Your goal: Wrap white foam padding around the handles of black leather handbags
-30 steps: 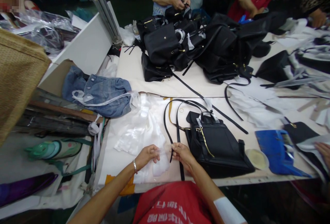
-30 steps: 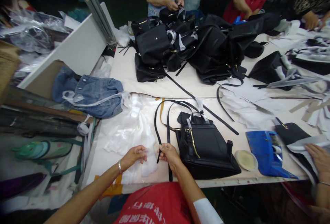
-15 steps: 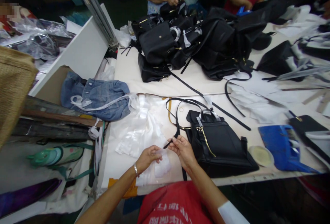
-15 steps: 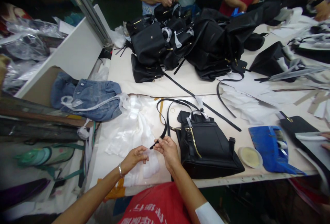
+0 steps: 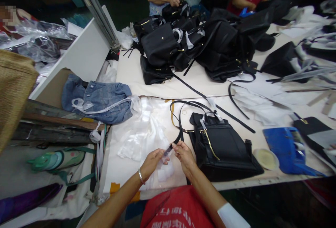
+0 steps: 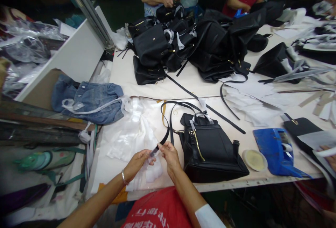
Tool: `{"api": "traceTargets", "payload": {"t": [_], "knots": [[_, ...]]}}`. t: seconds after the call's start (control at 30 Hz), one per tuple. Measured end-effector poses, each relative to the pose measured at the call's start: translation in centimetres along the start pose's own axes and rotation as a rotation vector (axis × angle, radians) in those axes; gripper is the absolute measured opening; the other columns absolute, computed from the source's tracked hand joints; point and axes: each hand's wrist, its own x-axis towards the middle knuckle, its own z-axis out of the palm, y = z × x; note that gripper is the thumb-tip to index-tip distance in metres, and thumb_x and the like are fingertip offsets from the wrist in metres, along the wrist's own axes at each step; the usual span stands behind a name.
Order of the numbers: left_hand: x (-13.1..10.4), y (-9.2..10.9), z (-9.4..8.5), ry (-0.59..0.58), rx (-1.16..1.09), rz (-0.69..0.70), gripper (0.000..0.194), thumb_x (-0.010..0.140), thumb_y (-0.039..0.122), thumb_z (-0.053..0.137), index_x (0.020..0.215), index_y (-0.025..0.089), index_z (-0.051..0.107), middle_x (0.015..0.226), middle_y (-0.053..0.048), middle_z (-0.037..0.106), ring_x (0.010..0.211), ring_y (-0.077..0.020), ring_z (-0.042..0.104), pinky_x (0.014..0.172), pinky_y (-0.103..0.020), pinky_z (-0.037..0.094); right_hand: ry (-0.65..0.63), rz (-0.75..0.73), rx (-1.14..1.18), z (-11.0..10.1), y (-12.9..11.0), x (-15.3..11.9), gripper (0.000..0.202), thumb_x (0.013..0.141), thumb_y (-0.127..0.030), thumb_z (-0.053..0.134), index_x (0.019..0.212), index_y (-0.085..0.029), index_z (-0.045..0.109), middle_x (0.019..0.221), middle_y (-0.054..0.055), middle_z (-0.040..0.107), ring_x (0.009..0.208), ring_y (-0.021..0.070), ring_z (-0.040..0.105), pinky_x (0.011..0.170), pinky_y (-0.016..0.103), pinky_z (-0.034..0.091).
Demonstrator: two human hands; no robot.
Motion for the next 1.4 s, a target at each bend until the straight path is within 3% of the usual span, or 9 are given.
{"api": "traceTargets", "payload": {"t": [0.17, 0.33, 0.5, 0.63, 0.8, 1.0, 1.2, 1.3, 1.4], "knots": [[0.3, 0.2, 0.4, 0.042, -0.136, -0.095, 0.034, 0.071, 0.043, 0.068, 0.086, 0.013, 0.059, 0.080, -0.008, 0.070, 0.068, -0.0154, 0.064, 0.073, -0.029, 0.047, -0.084, 0.053, 0.066, 0.5, 0.0, -0.9, 0.033, 0.060, -0.037, 0.077, 0.069, -0.019, 0.051, 0.077, 0.000, 0.066, 0.066, 0.0125, 0.059, 0.060, 0.023, 0.045], [0.7, 0.4, 0.5, 0.144, -0.117, -0.061, 0.031, 0.063, 0.035, 0.075, 0.075, 0.015, 0.055, 0.067, -0.005, 0.071, 0.061, -0.0172, 0.066, 0.067, -0.030, 0.048, -0.225, 0.167, 0.004, 0.3, -1.6, 0.4, 0.033, 0.067, -0.044, 0.072, 0.081, -0.018, 0.058, 0.095, 0.007, 0.068, 0.083, 0.0180, 0.062, 0.072, 0.029, 0.048], [0.6, 1.2, 1.0, 0.194, -0.081, -0.008, 0.027, 0.070, 0.035, 0.070, 0.078, 0.015, 0.052, 0.069, -0.006, 0.072, 0.062, -0.0187, 0.067, 0.067, -0.030, 0.048, -0.139, 0.053, 0.181, 0.4, -3.6, 3.9, 0.031, 0.069, -0.041, 0.071, 0.088, -0.021, 0.059, 0.098, 0.007, 0.069, 0.090, 0.0193, 0.062, 0.080, 0.033, 0.046], [0.9, 2.2, 1.4, 0.235, -0.093, 0.005, 0.026, 0.074, 0.038, 0.065, 0.080, 0.016, 0.052, 0.074, -0.007, 0.072, 0.065, -0.0191, 0.068, 0.069, -0.031, 0.048, -0.061, -0.076, 0.210, 1.3, -2.6, 3.2, 0.025, 0.069, -0.037, 0.072, 0.077, -0.021, 0.057, 0.097, 0.004, 0.068, 0.088, 0.0169, 0.061, 0.077, 0.029, 0.046], [2.0, 2.4, 1.7, 0.207, -0.091, 0.033, 0.021, 0.077, 0.036, 0.061, 0.077, 0.018, 0.050, 0.071, -0.004, 0.071, 0.063, -0.0186, 0.067, 0.064, -0.030, 0.049, -0.240, 0.052, 0.104, 1.1, -2.1, 1.5, 0.027, 0.072, -0.041, 0.069, 0.081, -0.019, 0.057, 0.100, 0.008, 0.067, 0.062, 0.0147, 0.060, 0.056, 0.029, 0.046], [3.1, 2.7, 2.0, 0.231, 0.007, 0.085, 0.020, 0.079, 0.036, 0.057, 0.075, 0.019, 0.049, 0.071, -0.004, 0.070, 0.066, -0.0186, 0.067, 0.068, -0.032, 0.050, -0.228, 0.109, 0.183, 0.5, -4.9, 5.0, 0.028, 0.073, -0.038, 0.069, 0.092, -0.019, 0.061, 0.097, 0.007, 0.069, 0.092, 0.0199, 0.062, 0.082, 0.034, 0.047], [3.7, 7.8, 3.4, 0.308, 0.538, 0.476, 0.010, 0.088, 0.025, 0.047, 0.087, 0.020, 0.056, 0.100, -0.006, 0.068, 0.095, -0.0196, 0.062, 0.084, -0.034, 0.046, -0.186, -0.136, 0.444, 0.9, -8.7, 4.4, 0.018, 0.075, -0.030, 0.070, 0.089, -0.024, 0.062, 0.104, 0.002, 0.066, 0.109, 0.0194, 0.056, 0.094, 0.040, 0.043], [5.3, 11.1, 4.8, 0.273, 0.583, 0.695, 0.011, 0.087, 0.019, 0.047, 0.087, 0.021, 0.058, 0.108, -0.006, 0.065, 0.105, -0.0196, 0.057, 0.093, -0.037, 0.042, -0.225, -0.248, 0.517, 0.2, -11.9, 2.9, 0.017, 0.077, -0.030, 0.068, 0.092, -0.027, 0.062, 0.109, 0.001, 0.064, 0.114, 0.0206, 0.053, 0.098, 0.045, 0.040], [7.5, 13.2, 6.7, 0.268, 0.475, 0.712, 0.010, 0.087, 0.019, 0.048, 0.084, 0.020, 0.058, 0.103, -0.006, 0.067, 0.101, -0.0192, 0.059, 0.090, -0.036, 0.045, -0.184, -0.361, 0.466, -0.5, -13.9, 2.5, 0.015, 0.078, -0.029, 0.067, 0.092, -0.026, 0.062, 0.110, 0.002, 0.064, 0.113, 0.0205, 0.053, 0.101, 0.046, 0.037]]}}
